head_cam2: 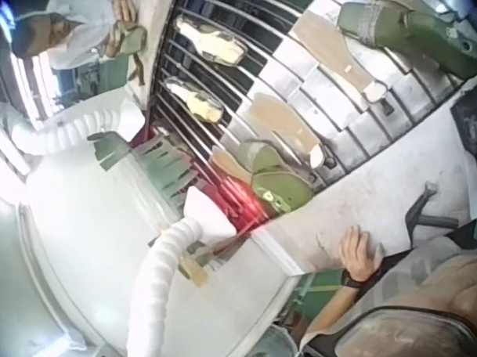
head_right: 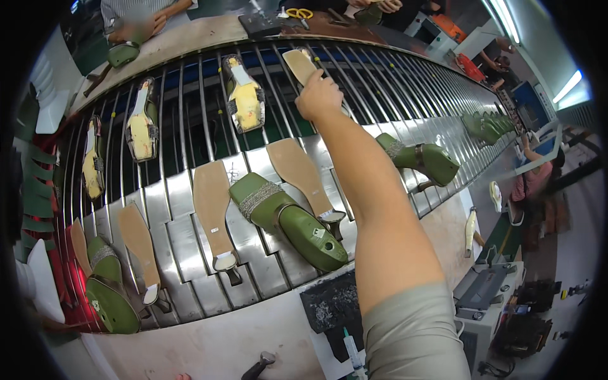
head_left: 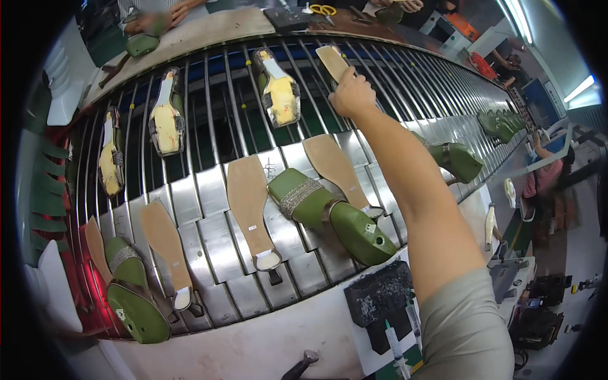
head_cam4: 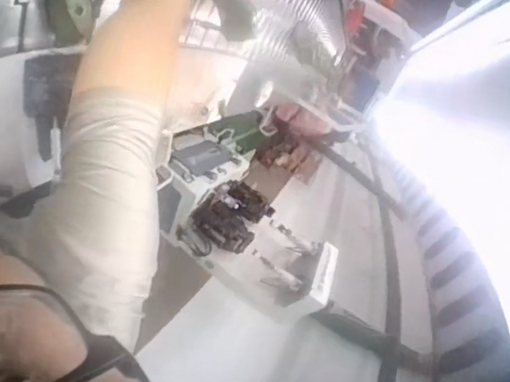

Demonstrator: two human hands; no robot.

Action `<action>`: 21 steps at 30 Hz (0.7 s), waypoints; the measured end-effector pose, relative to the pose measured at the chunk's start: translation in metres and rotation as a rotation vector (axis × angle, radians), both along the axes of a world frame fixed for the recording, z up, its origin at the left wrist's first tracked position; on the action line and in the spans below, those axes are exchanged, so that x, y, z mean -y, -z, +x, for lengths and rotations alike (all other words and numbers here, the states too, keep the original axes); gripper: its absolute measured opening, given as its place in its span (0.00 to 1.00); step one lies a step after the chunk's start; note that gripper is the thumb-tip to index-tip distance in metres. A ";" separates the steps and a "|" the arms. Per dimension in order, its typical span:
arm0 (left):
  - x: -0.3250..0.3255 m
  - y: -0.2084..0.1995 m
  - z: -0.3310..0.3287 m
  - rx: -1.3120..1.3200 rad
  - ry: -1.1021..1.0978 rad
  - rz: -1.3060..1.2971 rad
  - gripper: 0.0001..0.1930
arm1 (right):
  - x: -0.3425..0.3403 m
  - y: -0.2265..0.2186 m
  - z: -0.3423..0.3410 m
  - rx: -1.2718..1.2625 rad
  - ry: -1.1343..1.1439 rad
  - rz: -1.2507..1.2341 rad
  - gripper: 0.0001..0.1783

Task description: The person assembles high-heeled shoes by taking shoe uppers and soles from a conveyor, pressing the soles onto the shoes by hand, and tapping the edges with a hammer before returning them to the conveyor.

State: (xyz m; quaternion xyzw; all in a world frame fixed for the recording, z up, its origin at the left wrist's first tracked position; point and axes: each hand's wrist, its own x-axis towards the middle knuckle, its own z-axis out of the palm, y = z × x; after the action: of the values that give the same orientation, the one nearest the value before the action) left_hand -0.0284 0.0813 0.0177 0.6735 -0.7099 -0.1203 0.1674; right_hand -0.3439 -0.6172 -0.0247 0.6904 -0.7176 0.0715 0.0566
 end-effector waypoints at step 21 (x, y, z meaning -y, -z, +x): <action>-0.035 -0.005 0.009 -0.100 0.429 -0.799 0.42 | -0.615 -0.170 0.010 1.765 -0.313 0.133 0.29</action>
State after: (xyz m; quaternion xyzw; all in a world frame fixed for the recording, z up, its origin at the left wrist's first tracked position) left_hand -0.0198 0.1165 0.0230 0.3872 -0.8151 0.0986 0.4194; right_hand -0.3338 -0.0020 0.1450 0.4761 -0.4006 0.5413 -0.5657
